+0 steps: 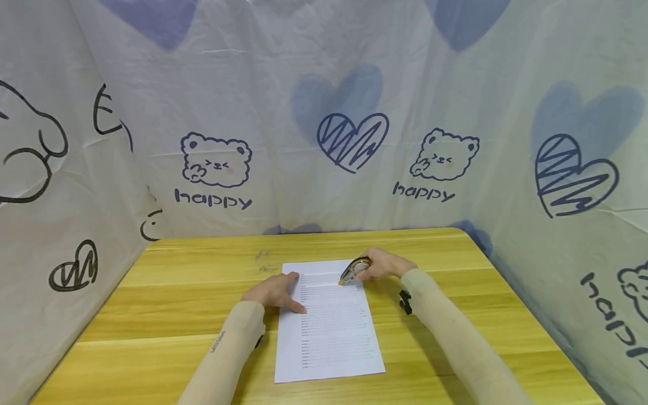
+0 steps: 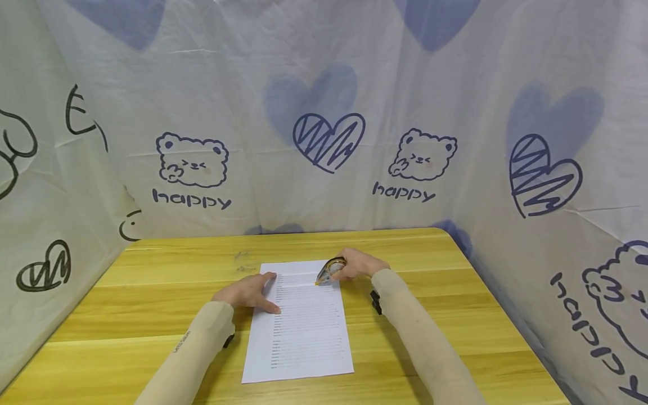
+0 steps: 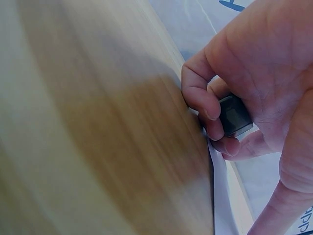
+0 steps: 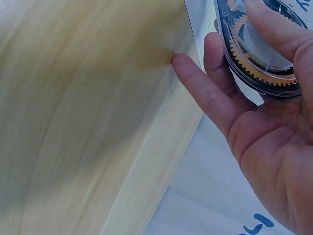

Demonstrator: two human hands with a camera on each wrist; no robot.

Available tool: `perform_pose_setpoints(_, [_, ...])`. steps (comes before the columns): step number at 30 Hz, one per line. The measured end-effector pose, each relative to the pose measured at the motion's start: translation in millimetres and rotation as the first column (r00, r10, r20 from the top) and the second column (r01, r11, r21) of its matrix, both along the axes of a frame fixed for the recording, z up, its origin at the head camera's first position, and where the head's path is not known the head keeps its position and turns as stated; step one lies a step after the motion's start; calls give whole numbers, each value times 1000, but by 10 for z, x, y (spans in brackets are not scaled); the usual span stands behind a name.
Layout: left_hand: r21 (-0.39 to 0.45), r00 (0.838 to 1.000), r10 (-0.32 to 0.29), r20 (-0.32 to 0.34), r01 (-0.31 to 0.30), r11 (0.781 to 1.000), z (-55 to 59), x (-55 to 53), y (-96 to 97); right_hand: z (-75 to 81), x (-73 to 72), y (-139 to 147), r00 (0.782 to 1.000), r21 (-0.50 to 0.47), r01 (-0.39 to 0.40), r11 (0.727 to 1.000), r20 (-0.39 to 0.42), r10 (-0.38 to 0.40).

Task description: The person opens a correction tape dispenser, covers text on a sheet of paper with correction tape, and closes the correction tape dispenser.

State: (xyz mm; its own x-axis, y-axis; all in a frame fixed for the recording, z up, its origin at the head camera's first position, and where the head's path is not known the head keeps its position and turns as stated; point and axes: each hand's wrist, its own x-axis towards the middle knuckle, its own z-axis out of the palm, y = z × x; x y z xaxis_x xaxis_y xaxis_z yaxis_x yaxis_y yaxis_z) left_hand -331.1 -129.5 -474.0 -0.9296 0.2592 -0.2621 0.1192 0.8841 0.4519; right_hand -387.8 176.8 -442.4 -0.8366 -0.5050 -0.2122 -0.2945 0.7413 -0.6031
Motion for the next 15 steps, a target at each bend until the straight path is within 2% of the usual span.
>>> perform_pose_setpoints(15, [12, 1000, 8, 9, -8, 1000, 9, -11, -14, 28, 11, 1, 1000, -25, -10, 1000, 8, 10])
